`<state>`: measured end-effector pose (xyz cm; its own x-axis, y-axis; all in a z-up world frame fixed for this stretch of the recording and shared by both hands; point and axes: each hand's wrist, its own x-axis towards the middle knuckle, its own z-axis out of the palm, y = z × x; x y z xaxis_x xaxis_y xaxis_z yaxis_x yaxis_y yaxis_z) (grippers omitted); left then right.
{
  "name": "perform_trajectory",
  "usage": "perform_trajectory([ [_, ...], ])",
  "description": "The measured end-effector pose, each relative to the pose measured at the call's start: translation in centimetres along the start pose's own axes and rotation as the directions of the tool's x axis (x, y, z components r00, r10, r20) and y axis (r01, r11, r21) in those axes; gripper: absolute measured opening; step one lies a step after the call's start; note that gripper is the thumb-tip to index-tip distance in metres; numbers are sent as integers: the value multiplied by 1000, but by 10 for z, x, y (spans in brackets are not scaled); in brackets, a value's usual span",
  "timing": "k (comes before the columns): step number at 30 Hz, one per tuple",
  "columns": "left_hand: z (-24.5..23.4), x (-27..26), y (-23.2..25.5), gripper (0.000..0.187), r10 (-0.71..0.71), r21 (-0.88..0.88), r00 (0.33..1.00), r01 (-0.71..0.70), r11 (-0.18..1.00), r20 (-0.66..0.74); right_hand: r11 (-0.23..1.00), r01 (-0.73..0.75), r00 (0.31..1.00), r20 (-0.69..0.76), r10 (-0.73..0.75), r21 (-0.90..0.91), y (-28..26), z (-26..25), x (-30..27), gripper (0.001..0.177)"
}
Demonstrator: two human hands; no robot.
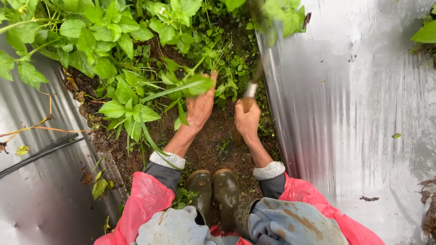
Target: Cutting and pulling weeds from a garden plot using a sickle.
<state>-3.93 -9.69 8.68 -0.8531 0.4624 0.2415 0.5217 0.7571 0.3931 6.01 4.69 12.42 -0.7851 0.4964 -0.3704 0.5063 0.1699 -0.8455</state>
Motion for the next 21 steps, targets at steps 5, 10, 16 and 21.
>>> perform_trajectory([
  [5,7,-5,-11,56,-27,-46,998,30,999,62,997,-69,998,-1,69,-39,24,-13,-31,7],
  [10,6,-8,-11,58,-6,36,999,7,999,-36,983,151,985,-95,-141,104,27,-15,-31,10],
  [16,-5,-9,-18,48,-94,-142,982,118,983,164,995,-95,995,-3,95,19,57,-30,-67,9],
  [21,-20,-6,-13,51,-6,-86,1000,6,996,6,975,207,974,-113,-197,81,49,-31,-69,15],
])
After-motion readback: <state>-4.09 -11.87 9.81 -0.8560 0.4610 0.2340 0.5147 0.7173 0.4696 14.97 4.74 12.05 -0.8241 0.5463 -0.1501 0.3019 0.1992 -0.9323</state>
